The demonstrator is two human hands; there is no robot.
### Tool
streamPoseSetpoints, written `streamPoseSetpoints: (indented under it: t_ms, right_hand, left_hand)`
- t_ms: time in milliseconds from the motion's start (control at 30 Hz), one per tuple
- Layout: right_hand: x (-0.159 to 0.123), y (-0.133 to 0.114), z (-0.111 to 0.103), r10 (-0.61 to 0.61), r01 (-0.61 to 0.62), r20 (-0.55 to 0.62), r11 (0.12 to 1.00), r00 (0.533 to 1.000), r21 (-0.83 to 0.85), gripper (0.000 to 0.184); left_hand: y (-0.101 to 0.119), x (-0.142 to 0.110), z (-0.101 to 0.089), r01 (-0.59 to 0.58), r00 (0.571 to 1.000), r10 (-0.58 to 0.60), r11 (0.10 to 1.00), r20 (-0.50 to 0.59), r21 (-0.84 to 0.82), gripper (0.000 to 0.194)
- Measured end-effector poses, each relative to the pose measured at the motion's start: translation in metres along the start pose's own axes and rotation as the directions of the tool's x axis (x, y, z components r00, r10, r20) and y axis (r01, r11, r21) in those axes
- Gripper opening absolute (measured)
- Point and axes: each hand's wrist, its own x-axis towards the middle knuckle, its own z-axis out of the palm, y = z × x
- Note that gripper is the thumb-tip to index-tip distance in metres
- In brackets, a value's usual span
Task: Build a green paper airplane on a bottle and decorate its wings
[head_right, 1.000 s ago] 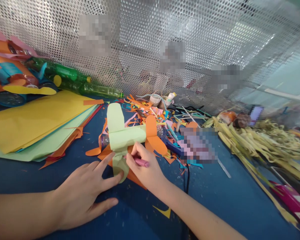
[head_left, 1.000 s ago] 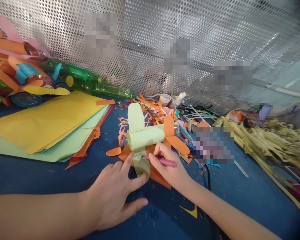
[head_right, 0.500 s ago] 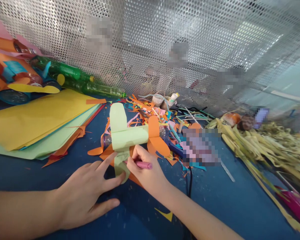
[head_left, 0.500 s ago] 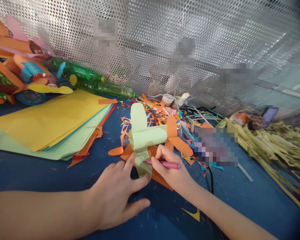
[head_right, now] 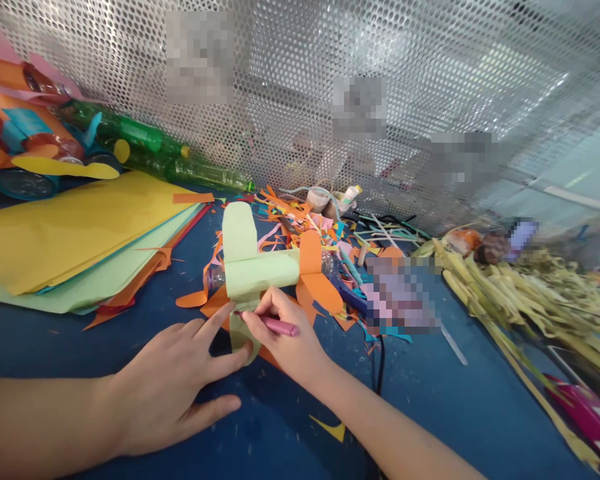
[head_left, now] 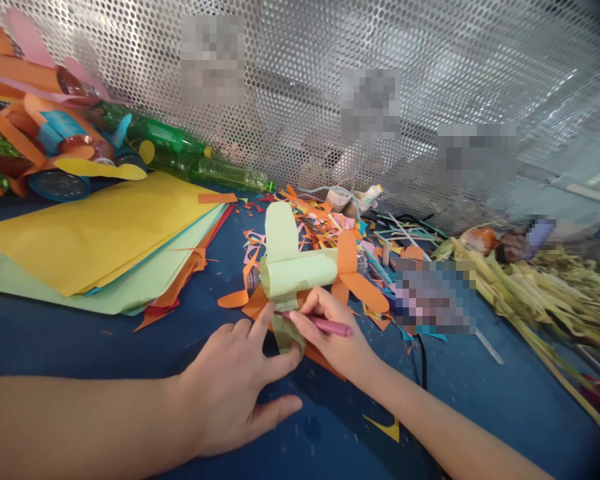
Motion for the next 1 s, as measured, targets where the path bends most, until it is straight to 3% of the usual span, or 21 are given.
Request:
streamPoseSetpoints:
  t_ms: [167, 367, 1000]
  right_hand:
    - [0.000, 0.000, -0.009, 0.026, -0.015, -0.213, 0.999, 0.977, 0.052, 0.024]
    - [0.002, 0.002, -0.012, 0.019, -0.011, -0.113, 0.998, 0.993, 0.069, 0.025]
    - [0.003, 0.011, -0.009, 0.045, -0.041, -0.126, 0.999, 0.991, 0.028, 0.026]
  left_hand:
    - [0.000, 0.000, 0.000, -0.001, 1.000, 0.001, 1.000, -0.021, 0.013, 0.043]
    - [0.001, 0.000, -0.001, 0.001, 1.000, 0.000, 1.000, -0.002, 0.024, 0.044]
    - [0.001, 0.000, -0.001, -0.001, 0.999, 0.002, 1.000, -0.035, 0.027, 0.045]
